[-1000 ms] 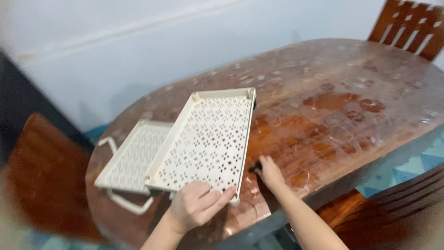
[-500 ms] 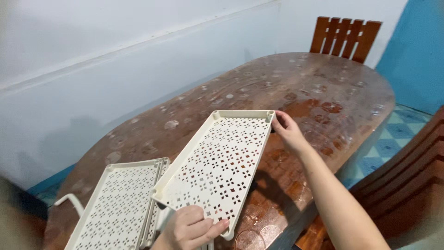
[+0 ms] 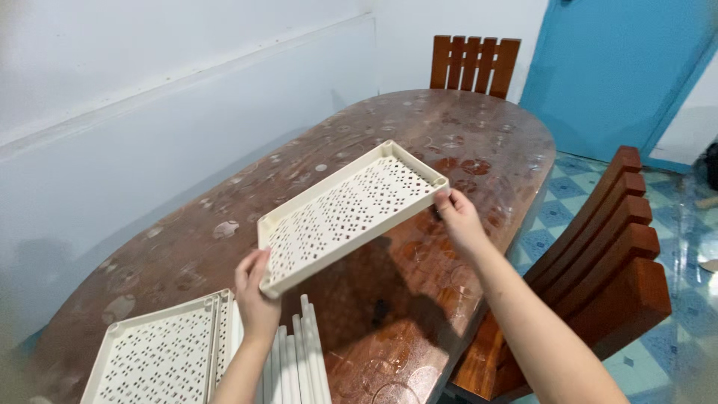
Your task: The person disassembles a white plastic shelving unit on a wooden table. They remove the handles, pull out the perforated shelves, detach the vertical and horizontal support rods, and finally remove the black caster wheels from the base tray.
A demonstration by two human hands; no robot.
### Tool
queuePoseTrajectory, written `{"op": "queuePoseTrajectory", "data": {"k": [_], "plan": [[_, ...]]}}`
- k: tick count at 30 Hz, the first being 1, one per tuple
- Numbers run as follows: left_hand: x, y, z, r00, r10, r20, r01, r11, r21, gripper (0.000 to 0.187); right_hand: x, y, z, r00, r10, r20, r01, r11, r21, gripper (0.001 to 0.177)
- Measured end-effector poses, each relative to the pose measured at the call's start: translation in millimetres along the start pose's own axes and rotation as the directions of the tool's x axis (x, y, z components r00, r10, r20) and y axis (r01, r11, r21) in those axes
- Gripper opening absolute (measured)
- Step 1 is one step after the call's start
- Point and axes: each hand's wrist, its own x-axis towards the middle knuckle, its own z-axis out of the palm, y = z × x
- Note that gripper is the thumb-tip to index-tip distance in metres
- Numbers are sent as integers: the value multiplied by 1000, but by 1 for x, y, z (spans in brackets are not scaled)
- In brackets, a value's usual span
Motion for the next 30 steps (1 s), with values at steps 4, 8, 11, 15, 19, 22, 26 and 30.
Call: {"op": "queuePoseTrajectory", "data": {"k": [4, 8, 11, 15, 19, 22, 26, 30], "plan": [[29, 0, 20, 735, -626, 261, 581, 780, 234, 104, -25, -7, 30, 994, -14, -110, -10, 976, -216, 49], [41, 15, 47, 886, -421, 196, 414, 907, 77, 85, -54, -19, 64, 976, -157, -150, 94, 929, -358, 37], [46, 58, 80, 978, 100, 181, -66, 981, -182, 69, -69, -27, 86, 941, -302, -155, 194, 852, -486, 30], [48, 118, 86, 854, 389, 345, -364, 921, -139, 87, -85, -35, 109, 912, -385, -140, 236, 774, -588, 25], [54, 130, 99, 859, 385, 338, -377, 922, -91, 83, -95, -40, 120, 898, -437, -58, 307, 715, -628, 24], [48, 118, 113, 857, 425, 291, -393, 905, -166, 58, -99, -45, 117, 891, -454, 13, 361, 689, -629, 22], [41, 99, 126, 874, 428, 231, -350, 883, -312, 51, -97, -48, 113, 932, -340, 125, 324, 629, -707, 23], [41, 91, 134, 861, 452, 232, -314, 833, -456, 45, -96, -54, 109, 968, -203, 148, 249, 690, -679, 26]]}}
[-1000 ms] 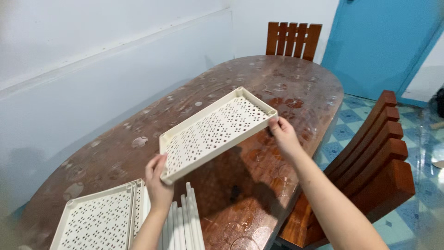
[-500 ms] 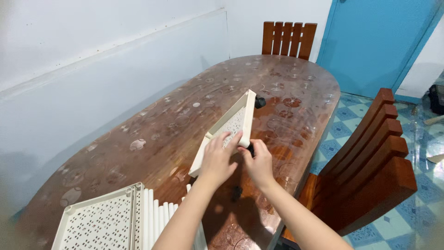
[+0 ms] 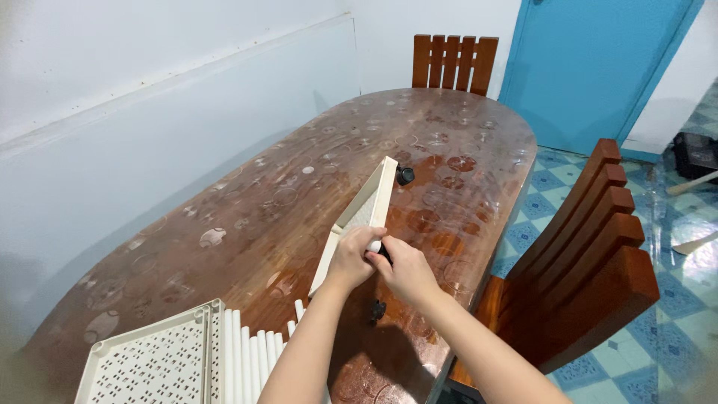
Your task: The person disassembles a white plastic shelving unit on a wooden table. They remove the handles, pull out the perforated shelves, detach the vertical and horizontal support rods, and finally remove the black caster wheels from the base tray.
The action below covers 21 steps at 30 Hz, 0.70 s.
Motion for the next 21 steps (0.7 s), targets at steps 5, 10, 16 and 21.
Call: {"op": "queuePoseTrajectory", "data": {"k": [5, 10, 16, 21], "plan": [[-3, -7, 1, 987, -79, 137, 91, 992, -88, 34, 4, 11, -13, 976, 109, 191, -142, 975, 169, 31], [-9, -13, -2, 984, 98, 151, -86, 993, -81, 32, -2, 31, -5, 938, 151, 311, -272, 878, 394, 37], [-13, 0, -17, 975, 142, 169, -143, 990, -10, 70, -6, 43, -7, 787, 188, 588, -547, 654, 523, 35], [-11, 10, -31, 960, 75, 271, -102, 991, 86, 81, 0, 40, -12, 655, 153, 740, -632, 648, 425, 26]]}}
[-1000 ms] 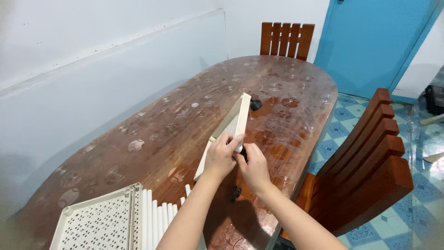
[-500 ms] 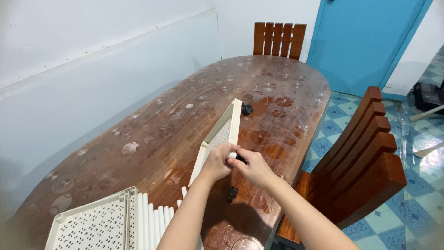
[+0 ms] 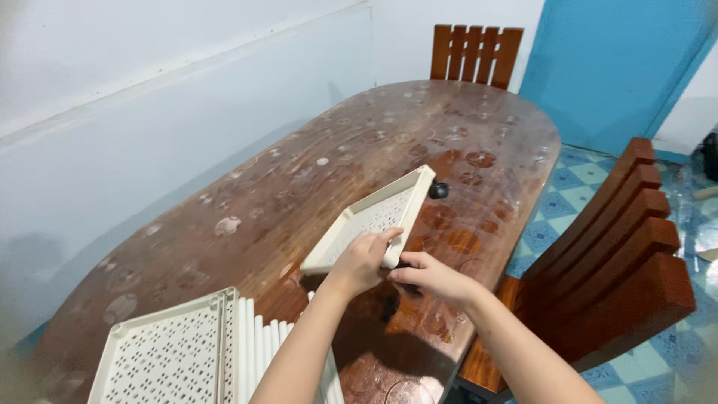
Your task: The person disassembles a white plastic shelving unit on a wooden table. They remove the handles, pull out the perforated shelves, detach the vertical and horizontal support rods, and finally remove the black caster wheels from the base tray.
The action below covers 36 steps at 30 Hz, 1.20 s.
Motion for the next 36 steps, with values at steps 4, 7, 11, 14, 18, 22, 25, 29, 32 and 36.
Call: {"op": "queuePoseTrajectory", "data": {"k": [4, 7, 11, 14, 18, 22, 25, 29, 32, 36], "plan": [[3, -2, 14, 996, -83, -9, 84, 989, 121, 76, 17, -8, 16, 923, -42, -383, -205, 788, -581, 31], [-1, -2, 26, 980, -176, -89, 180, 983, 36, 82, 13, -14, 38, 787, -328, -522, -204, 660, -723, 30], [-12, -1, 21, 980, -185, -73, 185, 983, -16, 85, 7, -17, 63, 764, -315, -563, -333, 556, -762, 33], [-15, -1, 15, 946, -323, 32, 324, 945, -51, 91, 4, -14, 72, 784, -324, -529, -325, 511, -796, 32], [-15, 3, 8, 895, -442, 65, 447, 887, -117, 91, 4, -14, 74, 827, -314, -466, -290, 472, -832, 31], [-10, 3, 2, 867, -479, 136, 498, 834, -239, 88, 3, -14, 65, 855, -309, -416, -218, 513, -830, 31], [-7, -2, 2, 912, -386, 137, 404, 904, -144, 82, 6, -11, 66, 832, -332, -445, -217, 544, -810, 31], [-9, -2, 4, 911, -388, 141, 409, 892, -191, 77, 3, -9, 72, 824, -249, -508, -177, 740, -649, 30], [-11, -1, 1, 895, -414, 166, 432, 897, -89, 77, 8, -5, 75, 832, -176, -526, -177, 815, -553, 30], [-20, -2, -2, 903, -380, 200, 396, 917, -45, 75, 16, 18, 70, 898, -9, -440, -106, 965, -238, 24]]}}
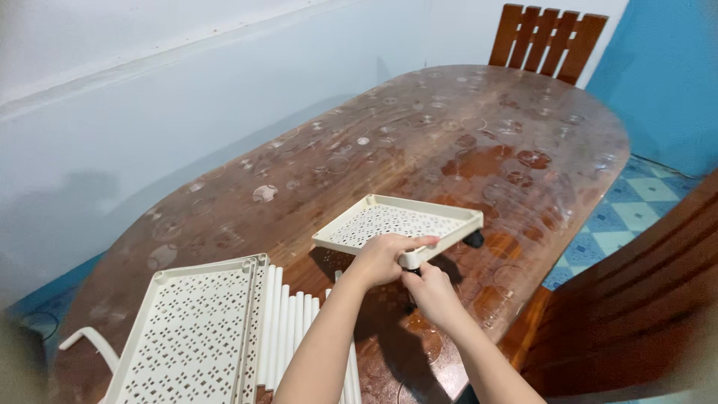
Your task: The person disassembles a white plastic shelving unit on a wooden table. They remove the handles, pull out the perforated shelves, detach the vertical and horizontal support rods, and finally remove the black caster wheels from the base tray.
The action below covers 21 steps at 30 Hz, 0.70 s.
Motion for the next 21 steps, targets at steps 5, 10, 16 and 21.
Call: {"op": "queuePoseTrajectory", "data": {"k": [5, 10, 16, 21], "plan": [[2, -43, -40, 912, -290, -291, 210, 938, -275, 67, -50, 45, 6, 845, -29, 534, -214, 897, 387, 28], [-5, -41, -51, 962, -127, -241, 98, 987, -128, 76, -1, 24, -5, 933, 79, 350, -228, 884, 408, 27], [-1, -16, -61, 971, -133, -198, 116, 989, -97, 84, -1, -45, -8, 990, -55, 133, 58, 998, -16, 18], [2, 0, -75, 961, -94, -260, 55, 986, -155, 86, -21, -87, -17, 989, -31, 145, 25, 999, 44, 25]]}}
